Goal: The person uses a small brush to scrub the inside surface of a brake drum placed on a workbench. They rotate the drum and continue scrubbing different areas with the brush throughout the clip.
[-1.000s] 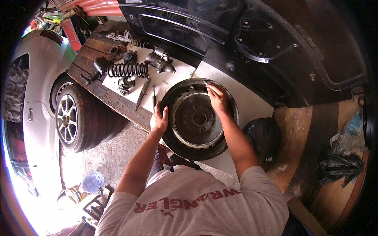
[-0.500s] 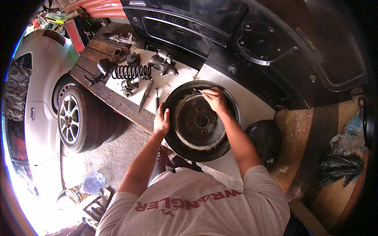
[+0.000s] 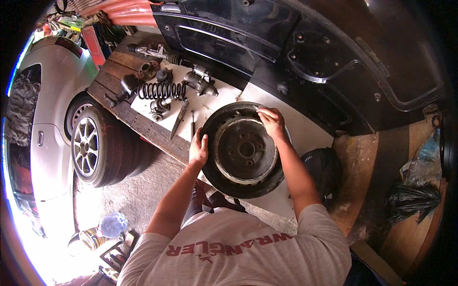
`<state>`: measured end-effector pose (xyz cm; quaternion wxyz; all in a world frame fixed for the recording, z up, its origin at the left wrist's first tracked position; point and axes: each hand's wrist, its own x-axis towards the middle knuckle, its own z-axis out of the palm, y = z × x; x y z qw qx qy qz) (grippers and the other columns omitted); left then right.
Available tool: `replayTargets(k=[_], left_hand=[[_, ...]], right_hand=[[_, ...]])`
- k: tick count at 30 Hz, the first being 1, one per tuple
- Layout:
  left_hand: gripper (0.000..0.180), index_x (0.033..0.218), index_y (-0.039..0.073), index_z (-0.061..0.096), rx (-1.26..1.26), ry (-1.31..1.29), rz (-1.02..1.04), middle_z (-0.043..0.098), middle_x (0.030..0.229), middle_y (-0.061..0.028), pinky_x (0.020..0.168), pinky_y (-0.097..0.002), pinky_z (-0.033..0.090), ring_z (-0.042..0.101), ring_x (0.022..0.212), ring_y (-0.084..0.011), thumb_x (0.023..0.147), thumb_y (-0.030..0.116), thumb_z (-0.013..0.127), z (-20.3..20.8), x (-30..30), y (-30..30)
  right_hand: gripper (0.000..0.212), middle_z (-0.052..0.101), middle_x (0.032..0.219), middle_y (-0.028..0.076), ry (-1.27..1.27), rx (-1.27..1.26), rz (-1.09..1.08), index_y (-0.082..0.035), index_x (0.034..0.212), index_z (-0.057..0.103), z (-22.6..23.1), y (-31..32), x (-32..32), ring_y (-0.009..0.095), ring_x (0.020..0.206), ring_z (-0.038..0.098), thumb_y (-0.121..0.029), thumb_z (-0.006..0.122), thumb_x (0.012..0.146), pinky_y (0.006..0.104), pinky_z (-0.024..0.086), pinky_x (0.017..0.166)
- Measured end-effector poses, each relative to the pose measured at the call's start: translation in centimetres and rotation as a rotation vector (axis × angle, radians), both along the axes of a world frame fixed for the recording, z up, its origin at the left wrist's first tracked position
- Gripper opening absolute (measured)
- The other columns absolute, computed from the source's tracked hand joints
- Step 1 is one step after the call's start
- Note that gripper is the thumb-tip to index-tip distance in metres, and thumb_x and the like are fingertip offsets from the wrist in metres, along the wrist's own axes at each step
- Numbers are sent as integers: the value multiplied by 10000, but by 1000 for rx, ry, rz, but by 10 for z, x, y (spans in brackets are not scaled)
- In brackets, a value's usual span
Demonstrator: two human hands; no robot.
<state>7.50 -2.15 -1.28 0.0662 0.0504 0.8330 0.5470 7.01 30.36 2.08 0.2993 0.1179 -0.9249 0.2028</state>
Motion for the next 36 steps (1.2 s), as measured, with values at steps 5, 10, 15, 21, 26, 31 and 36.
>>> replayTargets(k=[5, 10, 15, 21, 26, 31, 36], left_hand=[[632, 1380, -35, 391, -5, -20, -3, 467, 1361, -264, 1088, -409, 327, 428, 1292, -386, 981, 453, 419, 1, 0, -1], [606, 1393, -12, 381, -6, -7, 14, 506, 1325, -266, 1063, -385, 348, 461, 1278, -366, 985, 435, 422, -9, -2, -3], [615, 1399, -6, 373, -46, -26, -4, 503, 1326, -271, 1061, -388, 350, 462, 1272, -379, 983, 445, 425, -3, -2, -1], [647, 1415, -11, 339, -1, -56, -26, 435, 1386, -262, 1083, -422, 332, 414, 1298, -399, 977, 458, 416, -4, -2, -3], [638, 1416, -22, 331, -7, -51, -42, 435, 1377, -276, 1082, -428, 331, 419, 1288, -411, 981, 436, 422, 1, 0, -3], [626, 1416, -21, 332, 23, -77, -41, 435, 1373, -283, 1078, -427, 336, 421, 1285, -412, 982, 420, 424, -5, 1, -2], [626, 1416, -17, 336, 43, -98, -44, 435, 1379, -274, 1074, -424, 341, 423, 1286, -407, 982, 428, 417, 5, 1, -3]], right_hand=[[111, 705, 939, 88, -10, -252, 67, -72, 906, 686, 0, -18, -9, 264, 812, 673, -30, 681, 803, 362, 534, 711], [101, 710, 945, 71, -271, -416, 25, -97, 926, 692, 9, -17, -3, 258, 835, 679, -92, 677, 826, 360, 533, 735], [77, 698, 944, 74, -83, -149, -1, -78, 916, 685, -4, -11, -14, 245, 881, 671, -100, 656, 848, 339, 526, 770], [88, 704, 973, 73, -331, -377, 3, -54, 923, 691, 7, -32, -8, 233, 907, 681, -93, 651, 856, 317, 530, 783], [106, 700, 983, 81, -237, -349, -188, -53, 942, 692, 16, -28, -9, 241, 884, 675, -109, 638, 869, 327, 520, 801], [117, 691, 1004, 91, -288, -307, -59, -47, 980, 675, 11, -42, -9, 234, 899, 673, -87, 625, 881, 320, 527, 792], [129, 703, 1016, 72, -266, -469, -145, -60, 996, 689, 8, -42, 4, 196, 936, 681, -117, 630, 897, 305, 522, 807]])
